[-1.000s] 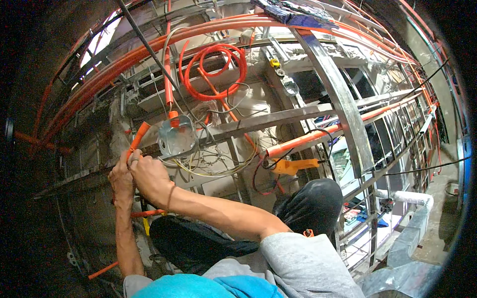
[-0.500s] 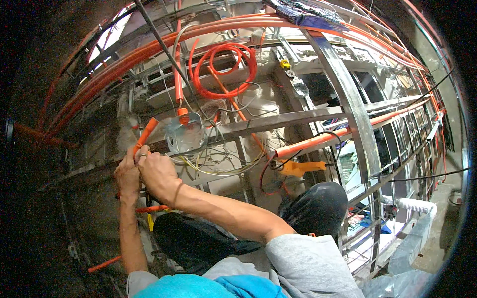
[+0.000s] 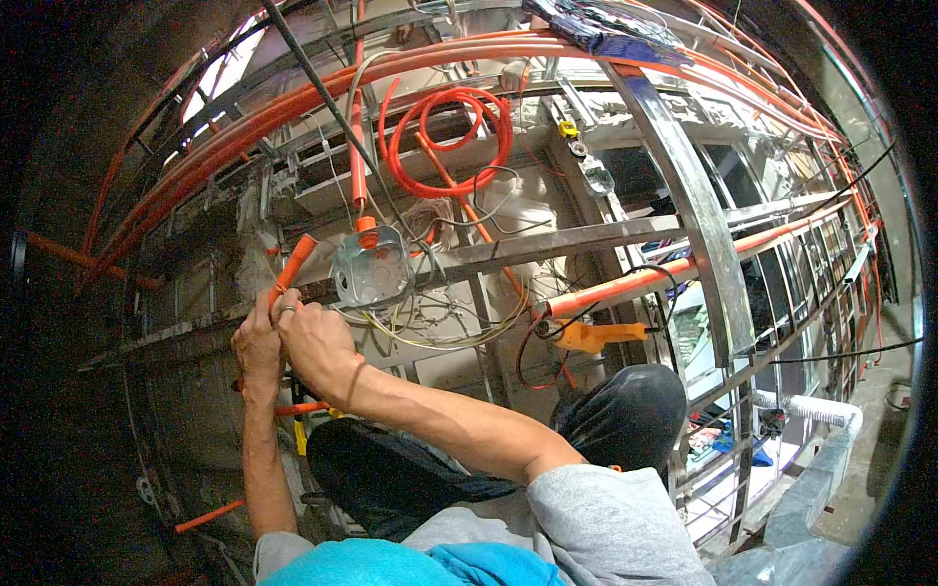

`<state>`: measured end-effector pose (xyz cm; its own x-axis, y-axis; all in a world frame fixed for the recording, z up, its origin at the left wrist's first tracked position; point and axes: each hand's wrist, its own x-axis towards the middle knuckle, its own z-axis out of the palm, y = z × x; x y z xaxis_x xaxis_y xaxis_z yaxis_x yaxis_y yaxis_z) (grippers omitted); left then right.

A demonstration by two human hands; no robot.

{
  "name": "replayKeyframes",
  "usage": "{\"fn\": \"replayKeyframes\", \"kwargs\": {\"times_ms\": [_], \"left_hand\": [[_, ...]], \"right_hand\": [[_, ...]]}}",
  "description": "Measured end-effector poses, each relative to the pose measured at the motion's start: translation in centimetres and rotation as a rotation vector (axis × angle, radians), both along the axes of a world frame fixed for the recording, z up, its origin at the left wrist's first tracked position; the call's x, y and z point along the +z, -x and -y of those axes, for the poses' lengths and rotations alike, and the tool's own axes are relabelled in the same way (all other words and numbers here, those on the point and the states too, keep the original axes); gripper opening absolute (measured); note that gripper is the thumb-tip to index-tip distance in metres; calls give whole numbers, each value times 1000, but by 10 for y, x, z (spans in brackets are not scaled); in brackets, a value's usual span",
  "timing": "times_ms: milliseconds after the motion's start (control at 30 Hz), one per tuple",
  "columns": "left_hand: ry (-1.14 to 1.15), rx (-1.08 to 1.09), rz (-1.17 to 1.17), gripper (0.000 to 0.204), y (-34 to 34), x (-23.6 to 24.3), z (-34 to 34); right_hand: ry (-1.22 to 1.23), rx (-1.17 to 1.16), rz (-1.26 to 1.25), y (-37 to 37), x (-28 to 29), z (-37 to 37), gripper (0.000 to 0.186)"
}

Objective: The person unties a wire from an orange conduit, cuts the conduit with a blade, threads electrical wires through the conduit, and inserts the conduit into an electrical junction box.

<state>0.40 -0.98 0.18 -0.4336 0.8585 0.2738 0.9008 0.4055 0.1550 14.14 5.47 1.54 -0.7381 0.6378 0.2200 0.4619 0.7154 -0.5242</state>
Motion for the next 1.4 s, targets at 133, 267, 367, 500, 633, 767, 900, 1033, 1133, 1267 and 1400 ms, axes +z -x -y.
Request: {"fn": "replayKeyframes", "kwargs": {"times_ms": [133, 267, 367, 500, 633, 767, 900, 1033, 1133, 1267, 1400], "left_hand": [[-10, 21, -9, 35, 2, -3, 1], [3, 35, -1, 36, 1, -1, 1], [-6, 28, -5, 38, -3, 2, 0], [29, 53, -12, 40, -3, -1, 1], [17, 37, -3, 41, 3, 0, 1], [-46, 1, -105, 32, 1, -1, -6], [-40, 2, -166, 32, 5, -9, -2], [-53, -4, -137, 32, 6, -12, 0], [-38, 10, -163, 33, 6, -9, 5], [-38, 6, -135, 32, 4, -10, -1], [-28, 3, -153, 32, 9, -13, 3]], "right_hand": [[13, -8, -31, 0, 3, 0, 30], [-2, -2, -2, 0, 2, 1, 29], [20, -10, 15, 0, 2, 1, 29], [38, -3, 12, -1, 2, 2, 28], [-3, -25, 6, -7, 17, 2, 21], [-34, -3, -72, -31, 8, 9, 37], [6, -12, -7, -28, 13, 13, 43], [89, 27, 24, -32, 10, 7, 45], [120, 32, 24, -45, 17, 11, 43], [34, -1, -101, -18, 1, -1, 46], [137, 52, -45, -36, 2, 6, 42]]}}
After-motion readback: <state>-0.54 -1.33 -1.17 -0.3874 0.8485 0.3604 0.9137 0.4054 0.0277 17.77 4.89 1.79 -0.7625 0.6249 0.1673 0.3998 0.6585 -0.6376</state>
